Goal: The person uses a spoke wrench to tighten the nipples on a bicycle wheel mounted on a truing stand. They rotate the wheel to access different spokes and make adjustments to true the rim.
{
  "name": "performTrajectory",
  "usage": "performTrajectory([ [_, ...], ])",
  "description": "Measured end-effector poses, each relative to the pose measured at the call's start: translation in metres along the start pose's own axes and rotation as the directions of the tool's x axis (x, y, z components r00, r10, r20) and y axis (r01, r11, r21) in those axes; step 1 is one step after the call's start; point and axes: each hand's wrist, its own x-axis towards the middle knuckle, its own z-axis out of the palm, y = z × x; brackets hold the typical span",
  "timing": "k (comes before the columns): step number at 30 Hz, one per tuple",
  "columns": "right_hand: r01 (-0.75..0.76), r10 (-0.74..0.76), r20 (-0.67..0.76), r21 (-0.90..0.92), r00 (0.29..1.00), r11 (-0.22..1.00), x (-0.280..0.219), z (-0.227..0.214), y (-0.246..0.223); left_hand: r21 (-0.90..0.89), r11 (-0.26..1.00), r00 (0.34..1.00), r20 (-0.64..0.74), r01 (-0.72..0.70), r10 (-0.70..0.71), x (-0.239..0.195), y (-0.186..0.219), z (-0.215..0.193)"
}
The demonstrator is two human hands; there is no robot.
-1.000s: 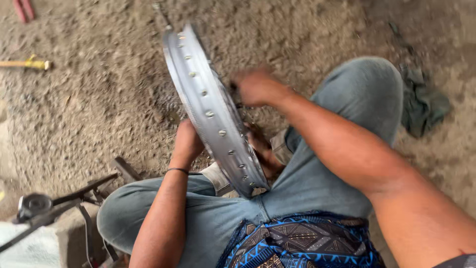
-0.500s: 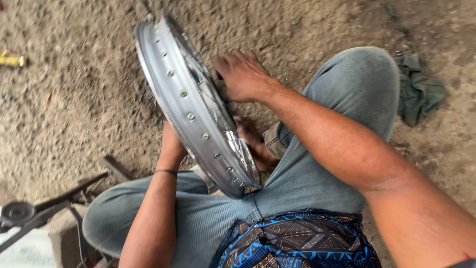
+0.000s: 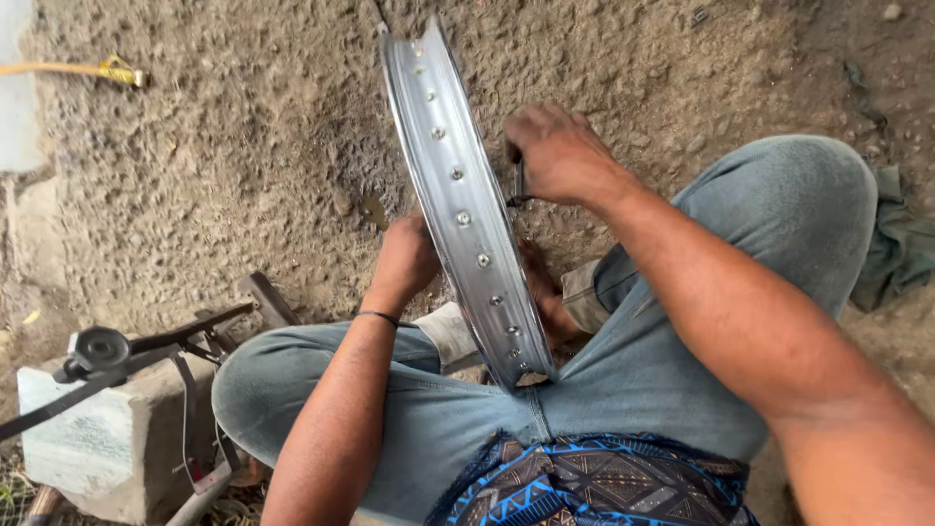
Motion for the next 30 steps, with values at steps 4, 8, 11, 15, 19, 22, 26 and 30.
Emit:
performTrajectory([
  [4, -0.236, 0.290, 0.523, -0.168, 0.801, 0.957, 0.002, -0.018, -0.020, 0.032, 0.998, 0.999, 0.002, -0.053, 0.053, 0.009, -0.001, -0.003],
  [8, -0.200, 0.275, 0.424, -0.214, 0.863, 0.956, 0.005, -0.005, -0.014, 0.047, 0.999, 1.000, 0.027, -0.002, 0.000, 0.001, -0.005, 0.002],
  [11, -0.071, 0.187, 0.414, -0.278, 0.891, 0.958, 0.007, 0.000, -0.001, 0.082, 0.995, 0.997, 0.046, -0.058, 0.055, 0.008, -0.005, 0.000],
  [15, -0.189, 0.191, 0.216, -0.030, 0.958, 0.982, 0.000, 0.010, 0.004, 0.085, 0.992, 0.996, 0.017, -0.090, 0.089, -0.001, -0.014, 0.005],
  [19, -0.233, 0.255, 0.510, -0.108, 0.822, 0.966, 0.000, 0.001, 0.000, 0.100, 0.989, 0.993, 0.047, -0.113, 0.109, 0.008, -0.013, 0.004],
  [22, -0.249, 0.268, 0.385, -0.099, 0.883, 0.963, 0.002, 0.003, -0.002, 0.106, 0.994, 0.997, 0.070, -0.022, 0.014, 0.004, -0.016, 0.005],
  [26, -0.096, 0.237, 0.493, -0.293, 0.837, 0.951, 0.004, 0.001, 0.003, 0.112, 0.983, 0.989, 0.053, -0.146, 0.141, 0.007, -0.014, 0.004],
  [30, -0.087, 0.096, 0.098, -0.098, 0.990, 0.991, 0.001, 0.007, -0.004, 0.134, 0.983, 0.991, 0.065, -0.124, 0.116, -0.001, -0.019, 0.005],
])
